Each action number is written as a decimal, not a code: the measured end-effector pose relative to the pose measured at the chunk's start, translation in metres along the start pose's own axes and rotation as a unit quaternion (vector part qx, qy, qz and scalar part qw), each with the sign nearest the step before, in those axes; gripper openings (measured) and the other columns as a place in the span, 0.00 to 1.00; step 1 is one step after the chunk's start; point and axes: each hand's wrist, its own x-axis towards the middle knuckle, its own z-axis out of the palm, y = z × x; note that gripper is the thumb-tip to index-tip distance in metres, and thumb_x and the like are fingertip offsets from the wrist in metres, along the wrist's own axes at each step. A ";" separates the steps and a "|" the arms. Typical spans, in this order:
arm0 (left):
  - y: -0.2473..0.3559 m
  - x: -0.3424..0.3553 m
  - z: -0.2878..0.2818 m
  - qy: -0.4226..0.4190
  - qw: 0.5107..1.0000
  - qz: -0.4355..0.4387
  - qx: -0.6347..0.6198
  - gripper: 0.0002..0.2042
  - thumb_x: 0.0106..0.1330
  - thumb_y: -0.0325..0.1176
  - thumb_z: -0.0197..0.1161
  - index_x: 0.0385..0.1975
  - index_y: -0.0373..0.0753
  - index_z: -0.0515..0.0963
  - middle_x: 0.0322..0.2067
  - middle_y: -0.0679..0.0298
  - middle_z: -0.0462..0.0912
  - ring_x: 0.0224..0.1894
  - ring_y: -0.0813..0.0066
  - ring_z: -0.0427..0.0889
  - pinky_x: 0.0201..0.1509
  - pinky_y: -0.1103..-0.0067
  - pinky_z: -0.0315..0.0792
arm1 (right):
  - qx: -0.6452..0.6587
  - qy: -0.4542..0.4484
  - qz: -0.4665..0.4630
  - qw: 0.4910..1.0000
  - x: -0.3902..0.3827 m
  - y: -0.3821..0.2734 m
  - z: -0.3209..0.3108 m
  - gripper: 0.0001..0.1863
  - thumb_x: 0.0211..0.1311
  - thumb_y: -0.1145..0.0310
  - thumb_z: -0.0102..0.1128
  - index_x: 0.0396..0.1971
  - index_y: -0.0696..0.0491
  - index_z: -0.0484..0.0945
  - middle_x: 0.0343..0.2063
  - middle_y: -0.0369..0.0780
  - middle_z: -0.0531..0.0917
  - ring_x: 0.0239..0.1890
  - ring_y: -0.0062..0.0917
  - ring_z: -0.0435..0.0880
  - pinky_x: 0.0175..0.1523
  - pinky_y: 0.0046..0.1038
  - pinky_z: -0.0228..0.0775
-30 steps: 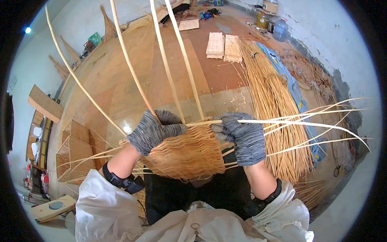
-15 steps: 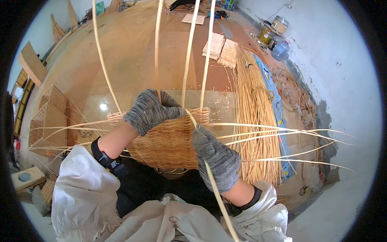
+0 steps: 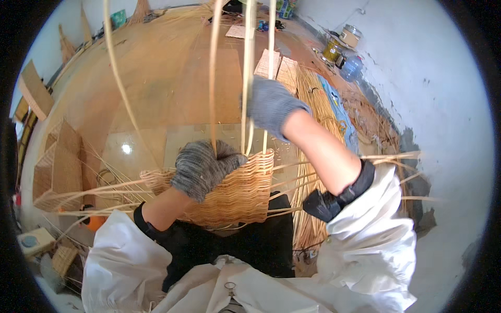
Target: The person gathers a bundle of wooden sticks and then weaves long, flexible reeds around upright sticks to form the base and sides of a basket.
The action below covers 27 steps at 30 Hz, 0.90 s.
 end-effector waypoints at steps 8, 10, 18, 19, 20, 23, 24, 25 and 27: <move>-0.004 -0.004 -0.002 0.114 0.981 0.156 0.007 0.18 0.51 0.39 0.62 0.40 0.39 0.74 0.43 0.56 0.74 0.43 0.62 0.74 0.47 0.72 0.67 | 0.031 -0.385 0.079 0.919 0.070 -0.009 -0.006 0.11 0.47 0.64 0.60 0.32 0.51 0.78 0.29 0.41 0.80 0.29 0.25 0.79 0.32 0.23 0.70; -0.014 -0.005 -0.006 0.112 0.967 0.227 -0.014 0.20 0.53 0.43 0.59 0.44 0.42 0.71 0.44 0.53 0.71 0.49 0.57 0.69 0.51 0.71 0.65 | 0.085 -0.254 -0.043 0.962 0.048 -0.010 -0.006 0.12 0.49 0.63 0.57 0.32 0.53 0.78 0.30 0.41 0.80 0.29 0.28 0.79 0.35 0.27 0.70; -0.012 0.004 -0.033 -0.067 0.968 0.196 0.142 0.17 0.51 0.40 0.62 0.38 0.39 0.74 0.36 0.57 0.76 0.42 0.59 0.73 0.48 0.72 0.67 | -0.059 0.188 -0.028 0.980 -0.012 -0.027 -0.099 0.12 0.54 0.69 0.49 0.36 0.59 0.74 0.29 0.45 0.79 0.30 0.28 0.78 0.36 0.25 0.71; -0.008 0.003 -0.035 -0.076 0.965 0.198 0.153 0.16 0.51 0.41 0.62 0.37 0.39 0.75 0.35 0.57 0.76 0.41 0.59 0.74 0.47 0.73 0.68 | -0.069 0.460 -0.246 0.850 -0.042 -0.013 -0.096 0.09 0.56 0.68 0.48 0.29 0.57 0.74 0.17 0.42 0.77 0.19 0.27 0.77 0.26 0.29 0.68; -0.019 0.004 -0.031 -0.076 0.967 0.189 0.151 0.16 0.51 0.41 0.62 0.37 0.39 0.75 0.35 0.57 0.76 0.41 0.59 0.74 0.47 0.73 0.68 | 0.001 0.448 -0.050 0.893 -0.081 -0.044 -0.097 0.11 0.51 0.66 0.56 0.34 0.55 0.73 0.26 0.43 0.78 0.28 0.28 0.78 0.34 0.29 0.69; -0.036 0.006 -0.013 0.069 0.914 0.364 0.163 0.18 0.52 0.47 0.58 0.35 0.41 0.76 0.33 0.60 0.77 0.39 0.61 0.74 0.47 0.71 0.68 | 0.266 0.061 -0.003 0.962 -0.093 -0.006 -0.011 0.29 0.41 0.55 0.65 0.42 0.54 0.69 0.45 0.45 0.72 0.47 0.34 0.71 0.49 0.31 0.63; -0.031 0.009 -0.011 0.013 0.939 0.331 0.096 0.17 0.51 0.46 0.59 0.35 0.40 0.76 0.31 0.60 0.77 0.38 0.61 0.75 0.46 0.72 0.68 | 0.112 0.018 -0.045 0.993 -0.102 0.001 0.024 0.41 0.35 0.46 0.66 0.47 0.59 0.66 0.40 0.50 0.75 0.43 0.39 0.74 0.51 0.32 0.64; -0.030 0.012 -0.008 -0.045 0.957 0.283 0.034 0.17 0.50 0.45 0.60 0.34 0.40 0.76 0.30 0.59 0.77 0.37 0.61 0.75 0.45 0.72 0.69 | 0.129 -0.025 0.109 0.985 -0.107 -0.014 0.042 0.37 0.36 0.46 0.65 0.43 0.58 0.69 0.36 0.50 0.77 0.40 0.39 0.76 0.47 0.33 0.66; -0.038 0.024 -0.016 -0.049 0.958 0.274 0.070 0.15 0.50 0.41 0.62 0.35 0.40 0.75 0.31 0.59 0.76 0.37 0.63 0.75 0.43 0.73 0.69 | 0.160 -0.079 0.239 0.954 -0.104 -0.046 0.065 0.33 0.37 0.45 0.63 0.39 0.56 0.71 0.32 0.49 0.78 0.37 0.40 0.77 0.43 0.34 0.68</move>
